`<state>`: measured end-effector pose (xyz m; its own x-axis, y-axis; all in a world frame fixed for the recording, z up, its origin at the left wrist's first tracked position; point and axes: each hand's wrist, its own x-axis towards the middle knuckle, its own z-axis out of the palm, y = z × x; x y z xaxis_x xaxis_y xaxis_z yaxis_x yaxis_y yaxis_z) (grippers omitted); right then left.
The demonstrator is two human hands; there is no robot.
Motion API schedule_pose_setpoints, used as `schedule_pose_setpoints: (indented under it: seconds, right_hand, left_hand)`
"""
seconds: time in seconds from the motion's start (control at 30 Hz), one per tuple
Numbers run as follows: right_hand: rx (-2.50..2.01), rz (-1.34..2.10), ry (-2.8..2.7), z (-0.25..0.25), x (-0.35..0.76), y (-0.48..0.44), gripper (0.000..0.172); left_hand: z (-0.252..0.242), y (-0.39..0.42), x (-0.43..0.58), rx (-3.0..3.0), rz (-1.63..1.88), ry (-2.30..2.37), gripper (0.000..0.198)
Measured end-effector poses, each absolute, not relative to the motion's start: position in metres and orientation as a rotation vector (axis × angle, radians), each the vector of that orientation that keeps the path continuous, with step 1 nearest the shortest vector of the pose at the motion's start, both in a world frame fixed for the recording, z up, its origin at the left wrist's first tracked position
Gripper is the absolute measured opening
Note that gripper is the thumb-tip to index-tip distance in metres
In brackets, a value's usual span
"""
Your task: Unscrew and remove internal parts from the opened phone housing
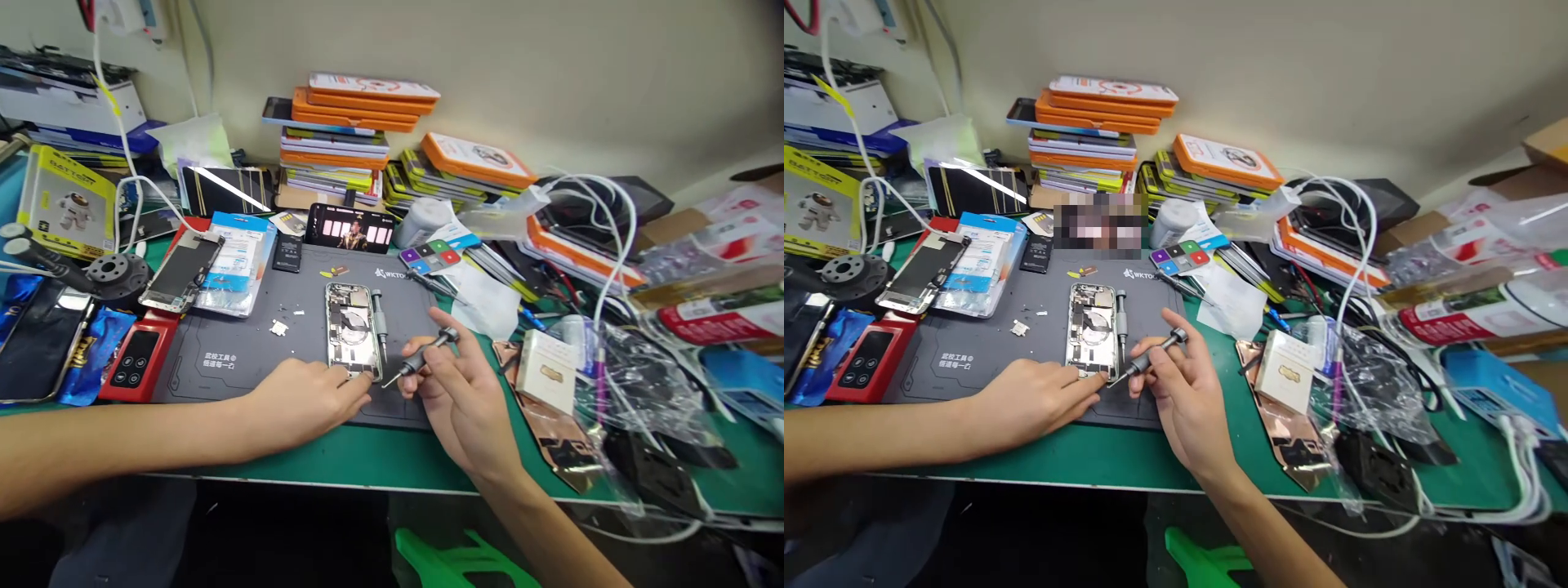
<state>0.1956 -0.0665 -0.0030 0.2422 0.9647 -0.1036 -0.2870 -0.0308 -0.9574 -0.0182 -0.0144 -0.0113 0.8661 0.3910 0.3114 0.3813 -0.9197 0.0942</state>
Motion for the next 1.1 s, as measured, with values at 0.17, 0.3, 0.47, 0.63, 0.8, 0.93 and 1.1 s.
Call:
schedule_pose_setpoints:
  seconds: [0.17, 0.3, 0.47, 0.63, 0.8, 0.93, 1.1]
  right_hand:
    - [-1.15, 1.138, -0.873, -0.0059, 0.1898, -0.0684, 0.048]
    - [-1.179, 1.123, -0.901, -0.0091, 0.1889, -0.0665, 0.047]
    - [-1.184, 1.125, -0.911, -0.0098, 0.1892, -0.0671, 0.049]
    - [-1.203, 1.115, -0.907, -0.0097, 0.1893, -0.0673, 0.049]
    - [-1.21, 1.1, -0.919, -0.0093, 0.1897, -0.0672, 0.048]
    - [-1.201, 1.11, -0.928, -0.009, 0.1895, -0.0674, 0.048]
    - [-1.199, 1.113, -0.946, -0.0099, 0.1896, -0.0672, 0.046]
  left_hand:
    - [-0.0069, -0.0074, -0.0199, 2.956, 0.511, 0.594, 0.034]
    - [-0.0047, -0.0074, -0.0195, 2.959, 0.494, 0.578, 0.035]
    - [-0.0041, -0.0081, -0.019, 2.973, 0.505, 0.575, 0.031]
    - [-0.0042, -0.0082, -0.0193, 3.001, 0.512, 0.564, 0.032]
    - [-0.0042, -0.0092, -0.018, 3.023, 0.538, 0.561, 0.03]
    - [-0.0033, -0.0095, -0.0174, 3.017, 0.553, 0.55, 0.029]
    - [-0.0034, -0.0089, -0.0175, 3.019, 0.571, 0.559, 0.029]
